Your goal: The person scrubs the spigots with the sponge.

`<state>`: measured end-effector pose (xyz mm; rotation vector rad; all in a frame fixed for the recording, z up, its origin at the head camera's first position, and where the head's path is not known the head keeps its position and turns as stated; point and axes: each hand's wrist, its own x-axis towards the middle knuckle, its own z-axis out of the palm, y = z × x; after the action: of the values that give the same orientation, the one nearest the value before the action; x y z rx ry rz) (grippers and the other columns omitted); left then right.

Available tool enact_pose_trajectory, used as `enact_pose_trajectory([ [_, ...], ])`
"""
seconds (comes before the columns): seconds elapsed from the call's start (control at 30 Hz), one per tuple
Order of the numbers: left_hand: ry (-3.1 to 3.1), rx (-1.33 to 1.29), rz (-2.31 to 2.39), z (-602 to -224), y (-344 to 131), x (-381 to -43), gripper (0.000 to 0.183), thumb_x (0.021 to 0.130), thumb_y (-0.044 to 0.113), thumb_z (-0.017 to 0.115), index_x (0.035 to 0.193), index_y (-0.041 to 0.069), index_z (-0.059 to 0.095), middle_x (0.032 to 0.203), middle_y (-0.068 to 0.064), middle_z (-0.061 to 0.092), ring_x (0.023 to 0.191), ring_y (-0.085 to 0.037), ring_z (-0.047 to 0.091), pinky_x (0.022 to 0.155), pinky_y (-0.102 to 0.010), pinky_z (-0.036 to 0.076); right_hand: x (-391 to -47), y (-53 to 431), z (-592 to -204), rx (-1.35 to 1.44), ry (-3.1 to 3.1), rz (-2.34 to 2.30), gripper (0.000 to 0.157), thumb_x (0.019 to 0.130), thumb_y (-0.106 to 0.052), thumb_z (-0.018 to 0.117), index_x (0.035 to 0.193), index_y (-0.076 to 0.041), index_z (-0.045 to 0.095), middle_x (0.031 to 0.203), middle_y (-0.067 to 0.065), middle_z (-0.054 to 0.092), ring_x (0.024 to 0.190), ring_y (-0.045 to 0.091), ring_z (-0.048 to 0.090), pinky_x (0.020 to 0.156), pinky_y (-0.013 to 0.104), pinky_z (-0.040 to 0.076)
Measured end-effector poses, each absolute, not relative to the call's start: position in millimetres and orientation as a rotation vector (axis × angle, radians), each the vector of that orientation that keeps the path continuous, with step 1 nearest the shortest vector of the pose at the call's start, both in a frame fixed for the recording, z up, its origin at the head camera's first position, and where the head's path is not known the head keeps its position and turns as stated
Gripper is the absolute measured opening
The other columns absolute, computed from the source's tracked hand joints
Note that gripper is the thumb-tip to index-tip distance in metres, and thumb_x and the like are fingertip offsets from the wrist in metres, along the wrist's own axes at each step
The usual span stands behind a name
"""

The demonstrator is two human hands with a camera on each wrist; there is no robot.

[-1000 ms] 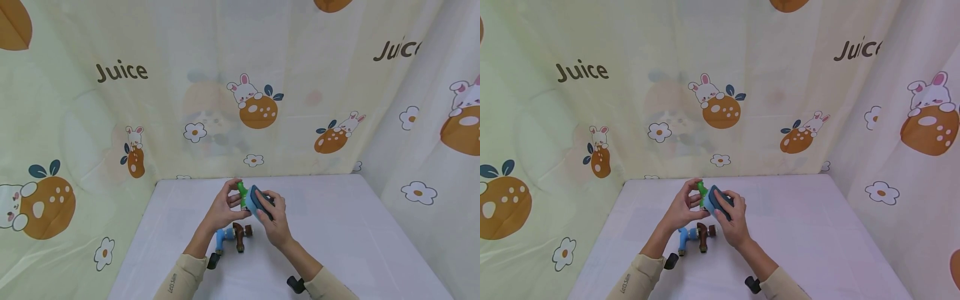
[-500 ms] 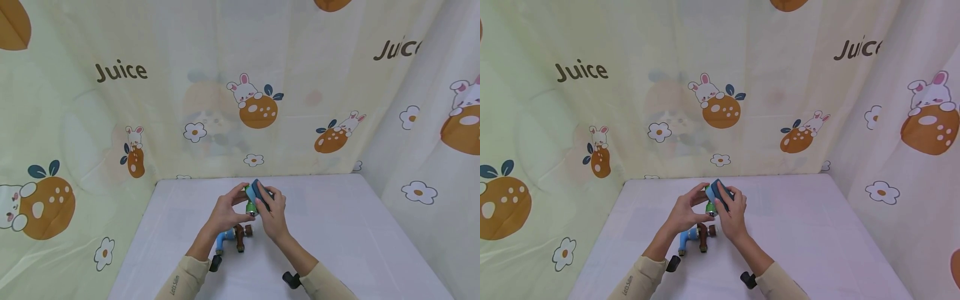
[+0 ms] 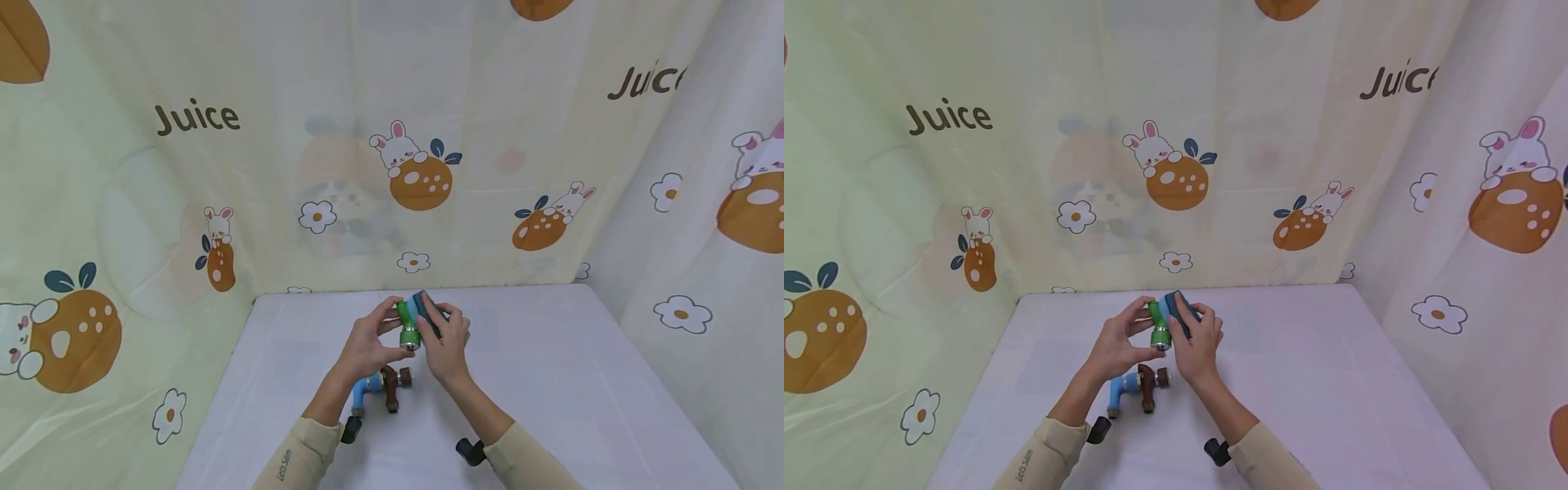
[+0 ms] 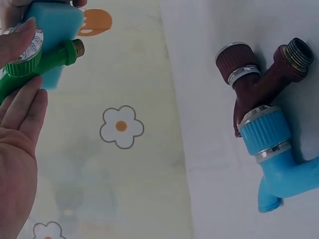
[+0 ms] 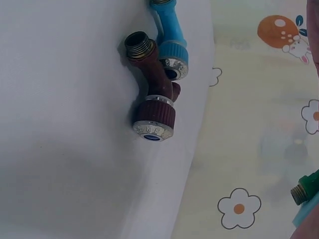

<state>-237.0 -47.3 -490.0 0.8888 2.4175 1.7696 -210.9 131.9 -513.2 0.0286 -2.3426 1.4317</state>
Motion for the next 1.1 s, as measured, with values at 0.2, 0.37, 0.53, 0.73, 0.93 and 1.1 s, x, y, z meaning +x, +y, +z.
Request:
enact_pose_trajectory([
  [0.2,2.432,0.894,1.744,-490.9,-48.0,-237.0,0.089,0.072,0.005,0.095,0.146,0.032,0.051,0.138,0.006,0.068,0.131,-0.017,0.064,0.110,-0.059,0.048,-214.2,135.9,-518.0,0.014,-2.358,1.315,0.048,0.105,-0.034,0.060,0.153,-0.028,0.053,0.144,0.019,0.042,0.117,0.033,0.033,0.089,0.044,0.024],
  [0.37,2.450,0.888,1.736,-489.3,-49.2,-236.4,0.090,0.071,0.004,0.095,0.143,0.038,0.051,0.138,0.007,0.068,0.131,-0.018,0.065,0.109,-0.060,0.048,-216.9,140.8,-522.4,0.003,-2.365,1.237,0.048,0.104,-0.033,0.063,0.151,-0.024,0.056,0.142,0.023,0.043,0.116,0.036,0.034,0.090,0.048,0.025],
  [0.53,2.456,0.875,1.736,-487.6,-50.3,-236.2,0.093,0.071,0.004,0.096,0.141,0.044,0.051,0.137,0.008,0.069,0.130,-0.016,0.065,0.110,-0.061,0.047,-218.0,145.3,-525.4,-0.023,-2.375,1.210,0.048,0.103,-0.032,0.064,0.150,-0.023,0.057,0.142,0.023,0.043,0.115,0.037,0.034,0.091,0.051,0.025],
  [0.73,2.461,0.865,1.739,-488.6,-50.9,-236.3,0.093,0.070,0.006,0.096,0.142,0.044,0.050,0.137,0.009,0.069,0.130,-0.016,0.065,0.111,-0.061,0.046,-218.6,148.3,-525.3,-0.044,-2.392,1.177,0.049,0.102,-0.032,0.064,0.150,-0.023,0.058,0.142,0.024,0.043,0.114,0.036,0.033,0.089,0.049,0.025],
  [0.93,2.457,0.867,1.750,-489.6,-51.3,-236.9,0.094,0.071,0.006,0.096,0.144,0.041,0.049,0.138,0.007,0.068,0.131,-0.016,0.065,0.112,-0.059,0.046,-218.5,153.2,-526.4,-0.057,-2.410,1.159,0.049,0.103,-0.033,0.062,0.150,-0.023,0.056,0.143,0.024,0.042,0.115,0.037,0.034,0.088,0.048,0.025],
  [1.1,2.394,0.842,1.839,-489.7,-51.9,-237.8,0.095,0.072,0.004,0.095,0.148,0.035,0.048,0.143,0.002,0.066,0.132,-0.017,0.064,0.114,-0.060,0.043,-219.6,158.3,-529.2,-0.105,-2.404,1.229,0.048,0.104,-0.033,0.061,0.150,-0.021,0.056,0.142,0.025,0.045,0.116,0.039,0.035,0.093,0.051,0.026],
])
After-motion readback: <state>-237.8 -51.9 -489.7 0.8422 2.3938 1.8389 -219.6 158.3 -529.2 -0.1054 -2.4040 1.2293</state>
